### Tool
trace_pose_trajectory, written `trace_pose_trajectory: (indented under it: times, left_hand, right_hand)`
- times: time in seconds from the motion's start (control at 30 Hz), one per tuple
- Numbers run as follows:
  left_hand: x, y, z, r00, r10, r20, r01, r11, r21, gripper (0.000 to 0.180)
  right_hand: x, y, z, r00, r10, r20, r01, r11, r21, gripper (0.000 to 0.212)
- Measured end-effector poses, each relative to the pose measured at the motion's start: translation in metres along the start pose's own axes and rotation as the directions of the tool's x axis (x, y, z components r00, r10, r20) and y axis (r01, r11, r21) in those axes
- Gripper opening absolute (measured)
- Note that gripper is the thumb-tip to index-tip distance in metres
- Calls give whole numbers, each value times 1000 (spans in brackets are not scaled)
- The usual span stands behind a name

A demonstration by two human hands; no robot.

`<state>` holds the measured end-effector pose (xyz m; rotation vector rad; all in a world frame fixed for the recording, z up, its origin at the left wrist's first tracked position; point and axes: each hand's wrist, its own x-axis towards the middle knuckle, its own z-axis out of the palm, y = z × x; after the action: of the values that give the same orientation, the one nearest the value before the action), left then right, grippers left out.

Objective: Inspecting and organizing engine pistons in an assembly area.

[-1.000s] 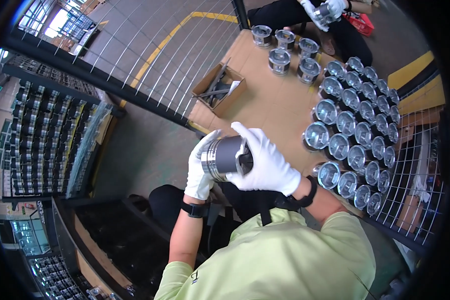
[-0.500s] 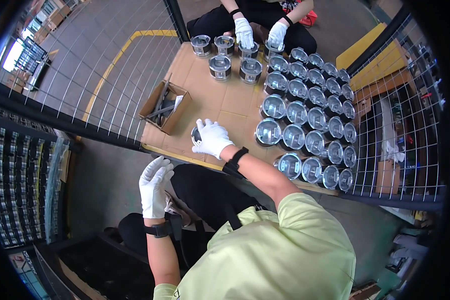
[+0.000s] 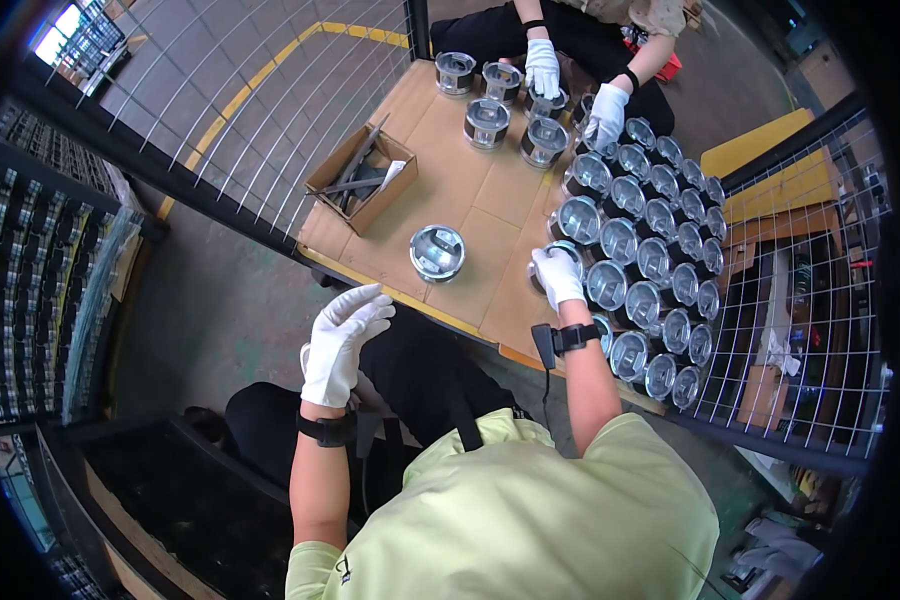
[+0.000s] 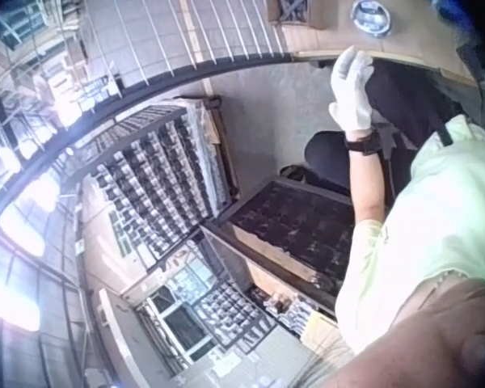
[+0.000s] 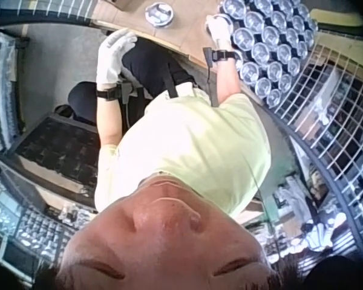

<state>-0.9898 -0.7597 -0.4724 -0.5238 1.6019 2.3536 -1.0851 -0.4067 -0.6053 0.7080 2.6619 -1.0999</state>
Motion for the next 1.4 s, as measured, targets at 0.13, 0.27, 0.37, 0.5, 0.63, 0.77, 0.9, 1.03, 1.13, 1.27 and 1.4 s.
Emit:
trace_pose_trajectory:
  times: [0.13, 0.27, 0.37, 0.5, 0.63, 0.77, 0.9, 1.03, 1.13, 1.27, 1.4]
  left_hand:
    - [3, -8, 6, 999, -5, 50, 4, 1000, 18, 28]
    - [1, -13, 15, 990, -77, 117, 66, 993, 95, 35]
    - [-9, -8, 25, 963, -117, 242, 99, 992, 84, 52]
    - [-25, 1, 35, 932, 12, 362, 1, 999, -34, 54]
    - [-29, 11, 30, 948, 70, 312, -41, 994, -100, 61]
    - [-31, 15, 22, 952, 76, 298, -42, 992, -120, 70]
    - [-32, 18, 26, 945, 123, 302, -98, 990, -99, 85]
    - [-20, 12, 42, 712, 687, 145, -551, 418, 722, 89]
    - [-9, 11, 37, 761, 634, 136, -588, 588, 555, 79]
    - [-13, 12, 27, 515, 783, 349, -609, 47, 792, 77]
    - [-16, 5, 36, 539, 809, 236, -641, 211, 738, 104]
  right_hand:
    - [-39, -12, -29, 978, 30, 206, -183, 587, 788, 44]
    - [-78, -64, -34, 961, -49, 272, -254, 228, 940, 35]
    - [-94, -106, -34, 883, -276, 380, -399, -14, 917, 35]
    - [-110, -149, -23, 728, -453, 515, -603, -64, 795, 39]
    - [-115, -172, -1, 648, -455, 611, -712, -78, 698, 36]
    - [-113, -179, 13, 595, -530, 604, -750, -97, 654, 35]
    - [-110, -178, 14, 606, -561, 564, -707, -54, 705, 37]
    - [-109, -177, 16, 653, -520, 550, -648, -7, 762, 42]
    - [-110, -176, 15, 637, -547, 543, -655, -14, 755, 42]
    - [-112, -172, 4, 707, -564, 426, -532, -27, 846, 42]
    - [-107, -171, -3, 706, -581, 404, -529, -53, 847, 36]
